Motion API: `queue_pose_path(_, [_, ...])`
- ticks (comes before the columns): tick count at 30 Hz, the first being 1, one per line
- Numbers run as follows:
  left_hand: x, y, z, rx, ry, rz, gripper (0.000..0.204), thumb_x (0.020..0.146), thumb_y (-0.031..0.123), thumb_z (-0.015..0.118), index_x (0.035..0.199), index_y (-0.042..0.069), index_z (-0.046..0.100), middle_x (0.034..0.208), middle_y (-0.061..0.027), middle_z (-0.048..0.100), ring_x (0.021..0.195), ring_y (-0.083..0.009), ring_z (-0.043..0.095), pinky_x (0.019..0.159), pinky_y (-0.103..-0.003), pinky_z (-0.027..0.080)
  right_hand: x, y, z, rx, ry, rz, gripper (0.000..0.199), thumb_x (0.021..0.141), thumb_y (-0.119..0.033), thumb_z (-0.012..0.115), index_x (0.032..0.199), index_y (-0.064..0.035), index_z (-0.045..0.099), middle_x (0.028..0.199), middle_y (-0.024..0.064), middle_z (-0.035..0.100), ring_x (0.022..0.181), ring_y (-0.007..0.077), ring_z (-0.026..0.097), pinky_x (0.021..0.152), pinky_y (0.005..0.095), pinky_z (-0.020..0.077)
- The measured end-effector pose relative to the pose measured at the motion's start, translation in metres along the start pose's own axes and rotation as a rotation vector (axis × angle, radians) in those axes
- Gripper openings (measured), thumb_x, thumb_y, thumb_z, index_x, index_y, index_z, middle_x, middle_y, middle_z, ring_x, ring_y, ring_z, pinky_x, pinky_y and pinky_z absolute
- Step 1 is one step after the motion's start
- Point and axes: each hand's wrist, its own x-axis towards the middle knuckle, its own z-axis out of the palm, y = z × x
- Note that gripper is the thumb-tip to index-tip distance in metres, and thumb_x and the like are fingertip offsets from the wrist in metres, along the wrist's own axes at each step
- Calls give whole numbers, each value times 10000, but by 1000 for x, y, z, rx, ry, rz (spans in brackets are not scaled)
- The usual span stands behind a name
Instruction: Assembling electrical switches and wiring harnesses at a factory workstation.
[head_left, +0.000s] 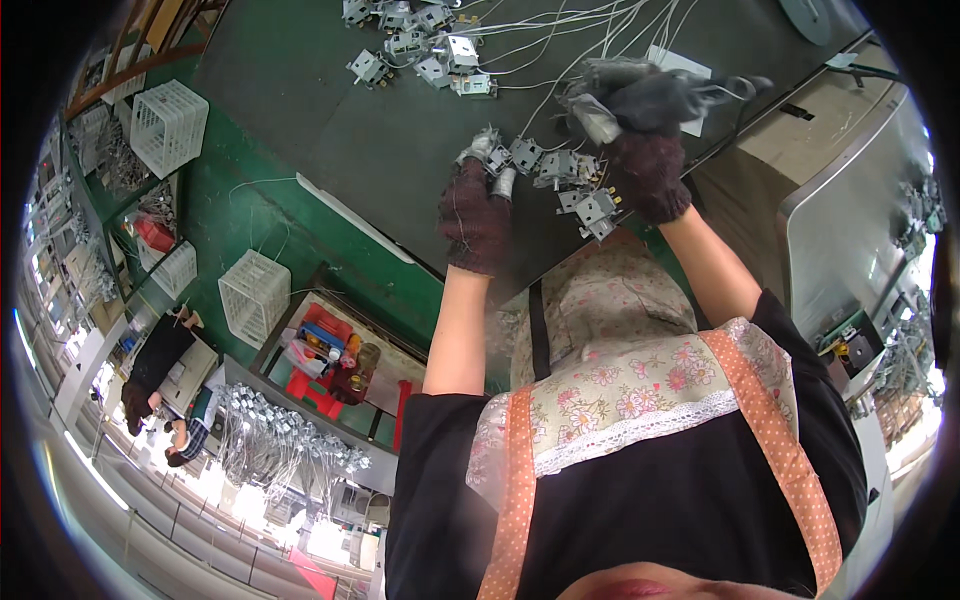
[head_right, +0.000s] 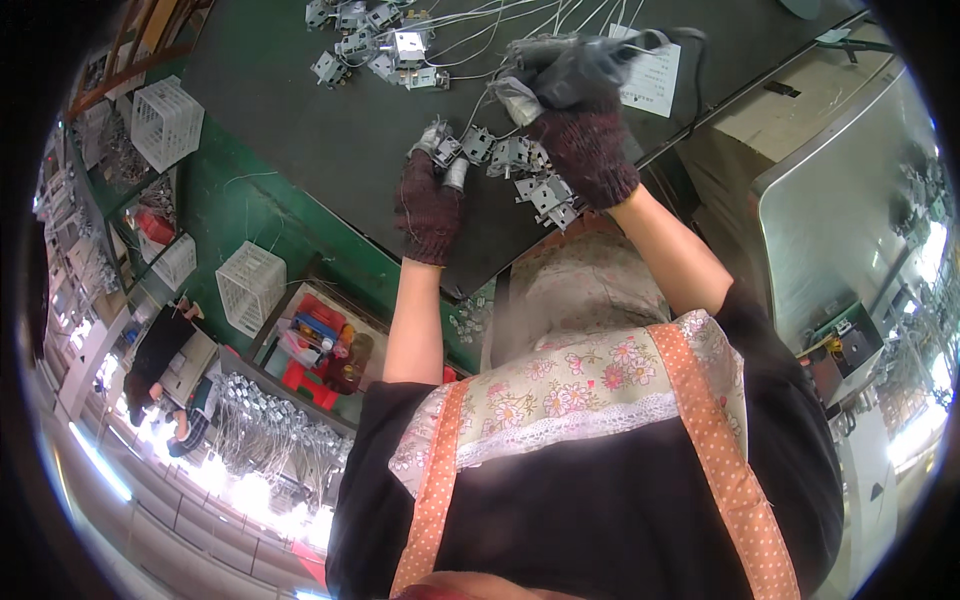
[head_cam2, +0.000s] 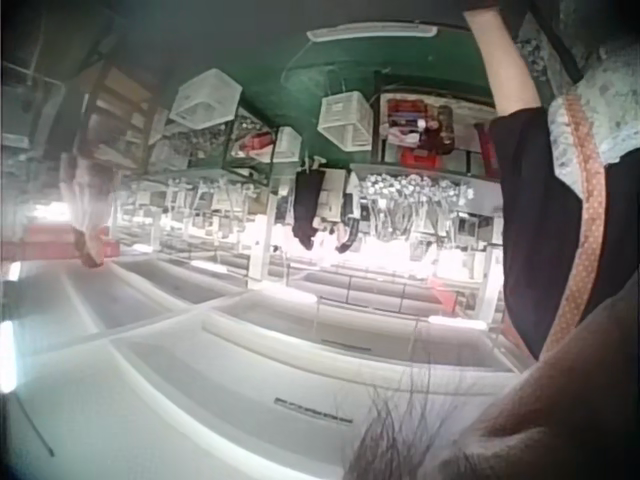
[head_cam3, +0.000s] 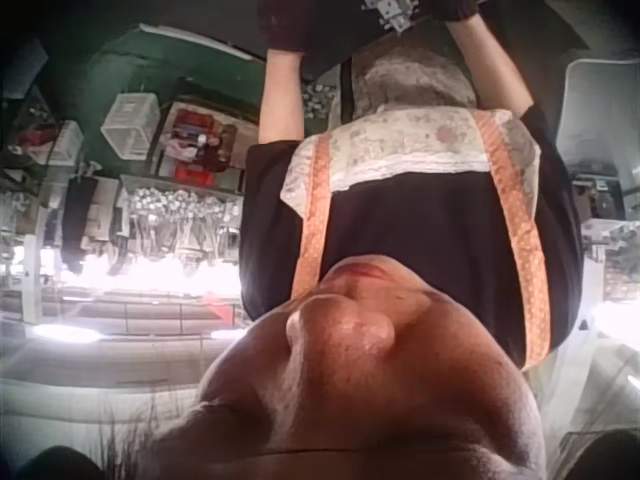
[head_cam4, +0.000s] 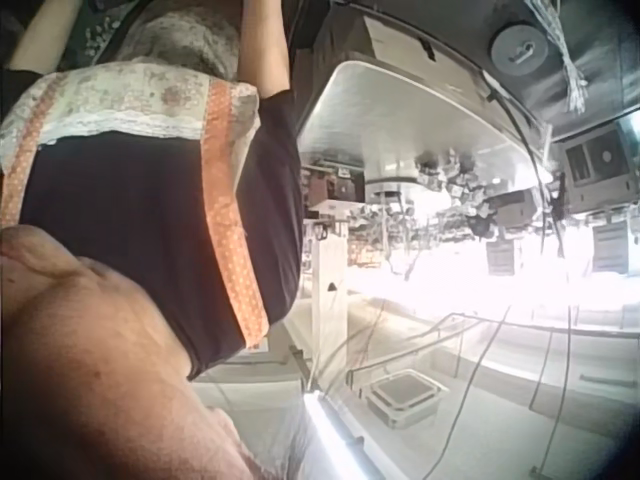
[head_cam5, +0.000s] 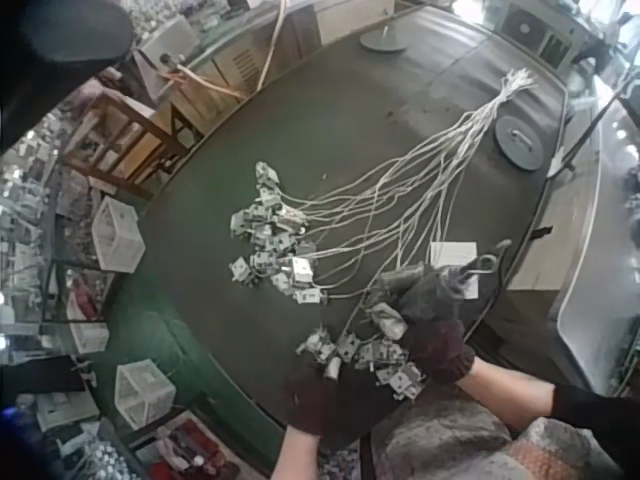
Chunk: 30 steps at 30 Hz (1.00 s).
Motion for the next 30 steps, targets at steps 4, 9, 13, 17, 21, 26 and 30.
queue_pose_path(4, [-6, -10, 6, -8, -4, -57, 468, 802, 145, 721, 1228, 26, 567, 1102, -173, 650, 994, -318, 646, 845, -389, 518, -16, -21, 6, -254, -104, -230, 309, 845, -126, 717, 1130, -53, 621, 1046, 56, 656, 938, 137, 615, 810, 305, 516])
queue_pose_path(9, [1, 0, 0, -79, 49, -11, 345, 817, 134, 698, 1136, 43, 602, 1070, -167, 663, 928, -340, 659, 790, -418, 535, -19, -15, 18, -619, -107, -508, 314, 874, -151, 686, 1165, -55, 617, 1081, 56, 658, 975, 149, 618, 835, 312, 510])
queue_pose_path(13, [-1, -5, 3, -78, 32, -27, 352, 813, 120, 701, 1140, 40, 597, 1071, -162, 664, 934, -345, 657, 790, -412, 535, -23, -8, 23, -231, -201, -228, 348, 921, -164, 579, 1262, -97, 589, 1205, 74, 629, 1073, 209, 609, 902, 332, 487])
queue_pose_path(17, [1, -4, 0, -150, -15, -61, 397, 816, 136, 708, 1179, 31, 585, 1089, -164, 660, 978, -318, 653, 822, -397, 527, -23, -30, 20, -215, -314, 206, 362, 942, -197, 520, 1290, -116, 578, 1262, 62, 605, 1114, 226, 595, 926, 354, 474])
queue_pose_path(21, [5, -3, 2, -186, -34, -45, 440, 816, 154, 716, 1207, 11, 573, 1090, -170, 661, 979, -291, 661, 838, -386, 523, -28, 13, 18, -332, -242, -295, 317, 917, -194, 608, 1207, -67, 611, 1145, 67, 648, 960, 172, 639, 829, 309, 515])
queue_pose_path(26, [2, -8, 5, -130, -5, -15, 441, 809, 155, 723, 1199, 9, 577, 1069, -168, 670, 950, -294, 670, 820, -387, 529, -1, -36, 29, -92, -126, -65, 273, 844, -122, 714, 1085, -37, 619, 965, 68, 661, 827, 131, 639, 742, 273, 532])
queue_pose_path(30, [4, -5, 3, -133, -27, -21, 433, 799, 155, 728, 1188, 25, 590, 1073, -170, 665, 963, -303, 664, 824, -391, 526, 4, -42, 28, 91, -63, -4, 183, 912, -80, 597, 1081, -26, 643, 1053, 88, 668, 969, 205, 646, 838, 334, 525])
